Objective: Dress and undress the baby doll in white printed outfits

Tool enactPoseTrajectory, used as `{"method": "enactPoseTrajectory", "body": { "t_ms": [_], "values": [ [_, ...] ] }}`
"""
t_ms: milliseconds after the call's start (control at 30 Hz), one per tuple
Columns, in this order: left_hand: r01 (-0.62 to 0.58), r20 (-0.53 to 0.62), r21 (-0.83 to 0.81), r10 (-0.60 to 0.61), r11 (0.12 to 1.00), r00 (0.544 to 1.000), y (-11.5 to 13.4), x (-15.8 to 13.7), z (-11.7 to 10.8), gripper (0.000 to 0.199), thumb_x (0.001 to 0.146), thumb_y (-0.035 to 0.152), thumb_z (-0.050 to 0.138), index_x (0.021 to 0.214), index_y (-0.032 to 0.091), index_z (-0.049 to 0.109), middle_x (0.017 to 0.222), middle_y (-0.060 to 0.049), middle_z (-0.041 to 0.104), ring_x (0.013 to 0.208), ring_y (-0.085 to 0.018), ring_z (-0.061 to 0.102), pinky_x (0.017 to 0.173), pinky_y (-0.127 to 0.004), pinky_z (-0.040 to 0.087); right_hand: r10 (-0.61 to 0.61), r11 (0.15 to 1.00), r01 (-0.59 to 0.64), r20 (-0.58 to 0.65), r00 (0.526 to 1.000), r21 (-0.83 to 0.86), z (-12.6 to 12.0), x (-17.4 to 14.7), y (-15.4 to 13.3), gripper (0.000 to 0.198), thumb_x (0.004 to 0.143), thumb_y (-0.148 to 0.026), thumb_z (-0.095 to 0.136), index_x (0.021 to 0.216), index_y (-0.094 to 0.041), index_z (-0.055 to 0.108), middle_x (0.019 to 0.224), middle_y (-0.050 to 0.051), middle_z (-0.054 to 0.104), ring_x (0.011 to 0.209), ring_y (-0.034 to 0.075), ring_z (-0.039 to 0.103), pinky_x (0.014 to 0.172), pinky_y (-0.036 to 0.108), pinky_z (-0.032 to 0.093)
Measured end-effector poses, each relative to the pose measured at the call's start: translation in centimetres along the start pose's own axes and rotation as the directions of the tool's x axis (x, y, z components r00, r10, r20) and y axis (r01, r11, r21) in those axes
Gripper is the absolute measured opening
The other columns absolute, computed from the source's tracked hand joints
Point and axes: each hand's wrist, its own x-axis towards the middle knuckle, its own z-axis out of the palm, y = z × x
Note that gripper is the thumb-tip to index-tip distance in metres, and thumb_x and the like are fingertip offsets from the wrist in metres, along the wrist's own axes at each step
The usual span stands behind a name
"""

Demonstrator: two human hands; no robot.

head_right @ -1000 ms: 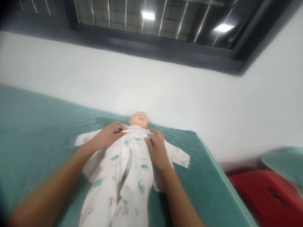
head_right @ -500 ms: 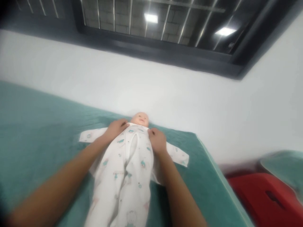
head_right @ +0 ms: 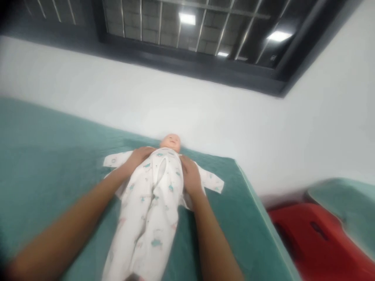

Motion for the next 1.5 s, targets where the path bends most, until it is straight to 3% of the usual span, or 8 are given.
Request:
{"method": "enactPoseTrajectory", "body": {
  "t_ms": [167, 300, 433, 533, 767, 1000, 1267, 1500],
  "values": [
    [0.015, -0.093, 0.101, -0.005, 0.995, 0.996, -0.4, -5.3, 0.4, 0.047, 0.091, 0.022, 0.046, 0.138, 0.021, 0.051, 0.145, -0.009, 0.048, 0.135, -0.026, 0.038, 0.113, -0.046, 0.031, 0.148, 0.988, -0.142, -0.134, 0.98, 0.056, 0.0, -6.0, -3.3, 0.045, 0.096, -0.032, 0.039, 0.137, -0.023, 0.054, 0.143, 0.006, 0.053, 0.135, 0.023, 0.046, 0.115, 0.047, 0.033],
    [0.046, -0.17, 0.058, -0.036, 0.997, 0.985, 2.5, -12.5, -0.3, 0.046, 0.091, 0.021, 0.044, 0.136, 0.016, 0.049, 0.142, -0.013, 0.048, 0.132, -0.026, 0.04, 0.113, -0.046, 0.032, 0.137, 0.99, -0.127, -0.191, 0.972, 0.064, -0.6, -12.1, -8.3, 0.042, 0.096, -0.028, 0.041, 0.136, -0.025, 0.052, 0.145, 0.007, 0.05, 0.135, 0.022, 0.044, 0.115, 0.047, 0.034],
    [0.104, -0.155, -0.114, -0.121, 0.988, 0.981, 8.4, -19.6, -1.9, 0.031, 0.095, 0.027, 0.041, 0.122, 0.021, 0.056, 0.127, -0.009, 0.055, 0.119, -0.022, 0.05, 0.105, -0.04, 0.041, -0.005, 0.999, 0.006, 0.024, 1.0, -0.054, -1.7, -16.3, -14.2, 0.032, 0.093, -0.026, 0.049, 0.123, -0.028, 0.061, 0.158, 0.003, 0.03, 0.145, 0.023, 0.028, 0.116, 0.047, 0.03],
    [0.119, -0.025, -0.161, -0.125, 0.98, 0.992, 12.4, -22.6, -3.0, 0.024, 0.093, 0.035, 0.049, 0.112, 0.025, 0.059, 0.119, -0.006, 0.054, 0.113, -0.022, 0.051, 0.098, -0.037, 0.044, 0.025, 0.991, 0.01, 0.259, 0.966, -0.134, -2.1, -17.6, -18.0, 0.024, 0.088, -0.026, 0.056, 0.11, -0.027, 0.065, 0.163, 0.0, 0.016, 0.15, 0.026, 0.009, 0.117, 0.05, 0.026],
    [0.174, 0.279, -0.128, -0.133, 0.976, 0.951, 15.0, -21.9, -5.8, 0.013, 0.087, 0.025, 0.052, 0.099, 0.022, 0.056, 0.111, -0.004, 0.053, 0.09, -0.017, 0.056, 0.076, -0.029, 0.045, 0.157, 0.943, -0.022, 0.384, 0.91, -0.333, -2.1, -18.7, -21.9, 0.018, 0.083, -0.014, 0.051, 0.097, -0.019, 0.062, 0.162, 0.009, 0.019, 0.15, 0.027, 0.009, 0.116, 0.055, 0.021],
    [0.095, 0.246, 0.04, -0.102, 0.995, 0.964, 15.2, -22.8, -5.5, 0.015, 0.093, 0.017, 0.039, 0.086, 0.02, 0.051, 0.092, -0.005, 0.059, 0.085, -0.02, 0.055, 0.076, -0.032, 0.039, 0.149, 0.835, 0.046, 0.305, 0.941, -0.549, -0.6, -19.5, -22.2, 0.022, 0.087, -0.014, 0.048, 0.103, -0.017, 0.063, 0.157, 0.011, 0.032, 0.147, 0.03, 0.022, 0.116, 0.056, 0.022],
    [0.199, 0.164, -0.493, -0.134, 0.847, 0.977, 16.9, -22.9, -7.5, 0.026, 0.098, 0.039, 0.035, 0.084, 0.02, 0.047, 0.086, -0.002, 0.055, 0.08, -0.016, 0.05, 0.077, -0.028, 0.041, 0.066, 0.841, 0.053, 0.2, 0.978, -0.538, -0.1, -18.5, -23.3, 0.02, 0.092, -0.021, 0.049, 0.105, -0.019, 0.065, 0.15, 0.009, 0.045, 0.14, 0.029, 0.036, 0.115, 0.051, 0.025],
    [0.27, 0.166, -0.616, -0.213, 0.74, 0.963, 15.7, -23.5, -9.1, 0.031, 0.096, 0.046, 0.039, 0.083, 0.02, 0.049, 0.082, 0.0, 0.051, 0.079, -0.016, 0.049, 0.076, -0.027, 0.04, 0.048, 0.923, 0.005, 0.128, 0.991, -0.384, -1.0, -18.2, -23.3, 0.02, 0.086, -0.011, 0.05, 0.094, -0.023, 0.064, 0.135, 0.006, 0.058, 0.123, 0.025, 0.052, 0.107, 0.048, 0.037]
  ]
}}
